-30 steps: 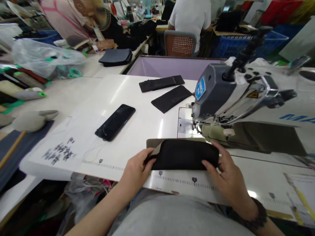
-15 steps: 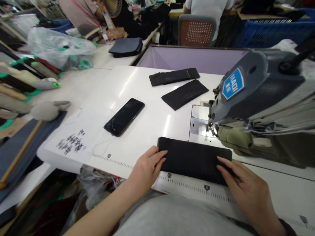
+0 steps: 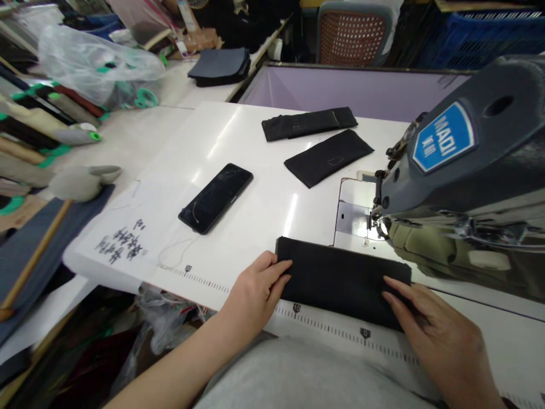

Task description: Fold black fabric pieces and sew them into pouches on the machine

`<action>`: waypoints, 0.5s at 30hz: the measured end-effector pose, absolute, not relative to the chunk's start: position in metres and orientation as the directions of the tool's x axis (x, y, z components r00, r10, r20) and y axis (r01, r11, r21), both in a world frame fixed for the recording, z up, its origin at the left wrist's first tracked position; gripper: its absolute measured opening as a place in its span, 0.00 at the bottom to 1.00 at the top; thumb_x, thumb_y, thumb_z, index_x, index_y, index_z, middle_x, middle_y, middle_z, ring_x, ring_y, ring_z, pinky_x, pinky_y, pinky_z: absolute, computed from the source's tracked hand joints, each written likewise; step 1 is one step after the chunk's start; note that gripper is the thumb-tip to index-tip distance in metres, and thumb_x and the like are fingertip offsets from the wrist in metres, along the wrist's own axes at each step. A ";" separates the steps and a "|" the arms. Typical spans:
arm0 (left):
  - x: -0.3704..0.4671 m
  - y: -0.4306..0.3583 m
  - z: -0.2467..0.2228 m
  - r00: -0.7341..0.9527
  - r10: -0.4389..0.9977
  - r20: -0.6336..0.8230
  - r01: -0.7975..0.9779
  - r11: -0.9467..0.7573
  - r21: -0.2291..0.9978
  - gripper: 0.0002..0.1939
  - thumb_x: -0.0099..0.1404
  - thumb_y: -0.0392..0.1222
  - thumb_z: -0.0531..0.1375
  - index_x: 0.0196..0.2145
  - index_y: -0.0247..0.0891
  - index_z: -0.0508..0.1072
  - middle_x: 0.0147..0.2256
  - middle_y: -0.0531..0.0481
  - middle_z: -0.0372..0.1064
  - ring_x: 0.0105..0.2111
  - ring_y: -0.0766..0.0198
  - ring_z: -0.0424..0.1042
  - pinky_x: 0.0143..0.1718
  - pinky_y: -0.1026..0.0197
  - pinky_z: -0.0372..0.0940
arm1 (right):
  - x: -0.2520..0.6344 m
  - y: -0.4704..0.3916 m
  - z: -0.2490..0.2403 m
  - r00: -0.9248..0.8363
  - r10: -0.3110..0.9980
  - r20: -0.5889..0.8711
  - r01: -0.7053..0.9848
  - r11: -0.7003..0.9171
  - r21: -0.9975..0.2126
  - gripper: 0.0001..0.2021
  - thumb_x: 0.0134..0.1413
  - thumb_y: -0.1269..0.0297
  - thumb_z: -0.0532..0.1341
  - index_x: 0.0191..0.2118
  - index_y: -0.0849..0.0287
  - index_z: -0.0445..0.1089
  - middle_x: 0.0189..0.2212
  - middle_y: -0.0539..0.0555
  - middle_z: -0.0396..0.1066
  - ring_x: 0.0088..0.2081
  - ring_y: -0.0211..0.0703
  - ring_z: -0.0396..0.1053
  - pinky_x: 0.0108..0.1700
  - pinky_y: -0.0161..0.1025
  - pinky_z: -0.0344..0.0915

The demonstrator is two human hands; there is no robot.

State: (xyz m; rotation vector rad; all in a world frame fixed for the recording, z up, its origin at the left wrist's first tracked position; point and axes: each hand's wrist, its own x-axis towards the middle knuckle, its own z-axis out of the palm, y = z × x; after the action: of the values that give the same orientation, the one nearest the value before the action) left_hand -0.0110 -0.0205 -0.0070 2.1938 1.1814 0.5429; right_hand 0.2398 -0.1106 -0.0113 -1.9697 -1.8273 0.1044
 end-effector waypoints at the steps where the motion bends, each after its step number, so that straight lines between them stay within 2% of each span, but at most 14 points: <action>1: -0.011 -0.020 -0.007 0.522 0.850 0.075 0.611 -0.434 0.662 0.12 0.63 0.33 0.51 0.43 0.35 0.69 0.31 0.50 0.61 0.29 0.69 0.64 0.30 0.66 0.65 | 0.239 -0.110 -0.011 0.122 0.963 0.241 0.928 -0.025 -0.372 0.14 0.55 0.56 0.51 0.40 0.57 0.68 0.32 0.52 0.71 0.33 0.40 0.70 0.35 0.37 0.66; 15: -0.009 -0.019 -0.003 0.490 0.872 -0.005 0.643 -0.357 0.678 0.13 0.61 0.32 0.53 0.44 0.34 0.68 0.33 0.49 0.62 0.30 0.67 0.65 0.33 0.64 0.66 | 0.242 -0.110 -0.010 0.079 0.968 0.237 0.969 -0.018 -0.248 0.20 0.56 0.49 0.45 0.39 0.55 0.68 0.31 0.51 0.71 0.31 0.43 0.70 0.29 0.39 0.66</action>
State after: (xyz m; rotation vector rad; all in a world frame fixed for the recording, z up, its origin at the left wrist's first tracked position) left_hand -0.0091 -0.0193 -0.0029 2.1166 1.2419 0.4784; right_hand 0.2423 -0.1095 -0.0104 -2.0227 -1.9237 -0.0018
